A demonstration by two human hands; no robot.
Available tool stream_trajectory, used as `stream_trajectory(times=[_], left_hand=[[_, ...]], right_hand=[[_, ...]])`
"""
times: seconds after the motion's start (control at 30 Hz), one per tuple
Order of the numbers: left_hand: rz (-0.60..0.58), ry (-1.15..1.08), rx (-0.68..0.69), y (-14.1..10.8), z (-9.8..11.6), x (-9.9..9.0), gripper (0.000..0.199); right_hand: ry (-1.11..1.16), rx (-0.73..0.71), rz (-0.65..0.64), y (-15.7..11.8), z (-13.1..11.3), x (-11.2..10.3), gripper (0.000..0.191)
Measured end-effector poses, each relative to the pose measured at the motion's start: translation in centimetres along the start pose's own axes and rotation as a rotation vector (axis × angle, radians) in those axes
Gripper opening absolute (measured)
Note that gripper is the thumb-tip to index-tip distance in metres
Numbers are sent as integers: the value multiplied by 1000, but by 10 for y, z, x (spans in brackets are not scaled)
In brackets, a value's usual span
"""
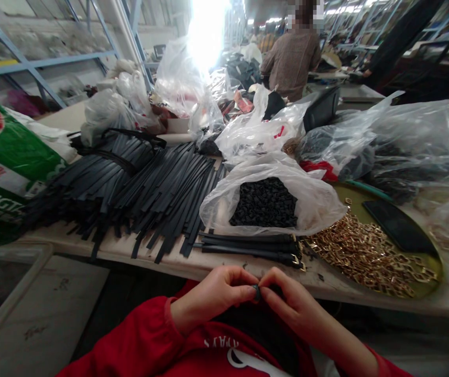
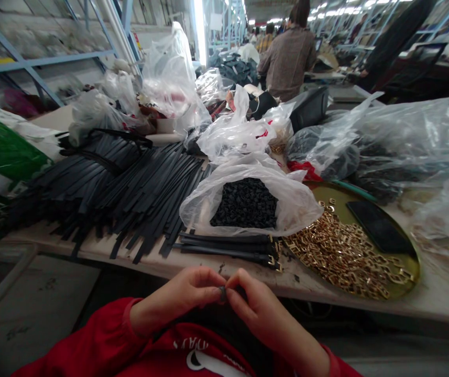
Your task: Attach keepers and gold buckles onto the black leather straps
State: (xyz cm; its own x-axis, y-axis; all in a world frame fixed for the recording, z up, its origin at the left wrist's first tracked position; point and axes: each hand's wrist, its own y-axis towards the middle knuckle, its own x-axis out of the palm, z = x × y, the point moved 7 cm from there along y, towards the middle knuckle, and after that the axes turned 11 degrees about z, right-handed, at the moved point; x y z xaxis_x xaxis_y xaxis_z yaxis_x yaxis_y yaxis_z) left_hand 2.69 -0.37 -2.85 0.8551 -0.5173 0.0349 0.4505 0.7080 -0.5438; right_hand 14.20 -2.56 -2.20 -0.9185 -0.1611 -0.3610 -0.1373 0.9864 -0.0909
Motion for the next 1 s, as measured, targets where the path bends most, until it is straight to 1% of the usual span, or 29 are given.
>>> stream_trajectory(times=[0.13, 0.27, 0.37, 0.4, 0.47, 0.53, 0.6, 0.67, 0.73, 0.83, 1.0], left_hand=[[-71, 122, 50, -5, 3, 0, 26], [-53, 124, 53, -3, 1, 1, 27], [-51, 194, 88, -4, 4, 3, 21], [-71, 244, 107, -6, 6, 4, 21], [-134, 352, 124, -11, 6, 5, 27], [-172, 419, 103, -15, 2, 4, 29], [-169, 441, 82, -16, -2, 4, 27], [-147, 457, 95, -15, -4, 6, 24], [-144, 476, 150, -13, -1, 12, 24], [-161, 532, 232, -9, 8, 20, 24], [-170, 669, 261, -3, 22, 21, 27]], right_hand=[[48, 54, -10, -3, 7, 3, 16], [25, 54, -44, -9, 11, 8, 16], [14, 34, -20, -12, 12, 7, 16], [3, 27, -3, -13, 12, 6, 16], [-54, 2, 29, -15, 11, 4, 20], [-143, -43, 40, -16, 7, 4, 20], [-201, -97, 33, -18, 1, 7, 19], [-206, -134, 32, -20, -4, 9, 19], [-159, -146, 22, -21, -5, 12, 18], [-80, -127, 37, -22, 1, 11, 18], [-96, -92, 157, -18, 13, 2, 17]])
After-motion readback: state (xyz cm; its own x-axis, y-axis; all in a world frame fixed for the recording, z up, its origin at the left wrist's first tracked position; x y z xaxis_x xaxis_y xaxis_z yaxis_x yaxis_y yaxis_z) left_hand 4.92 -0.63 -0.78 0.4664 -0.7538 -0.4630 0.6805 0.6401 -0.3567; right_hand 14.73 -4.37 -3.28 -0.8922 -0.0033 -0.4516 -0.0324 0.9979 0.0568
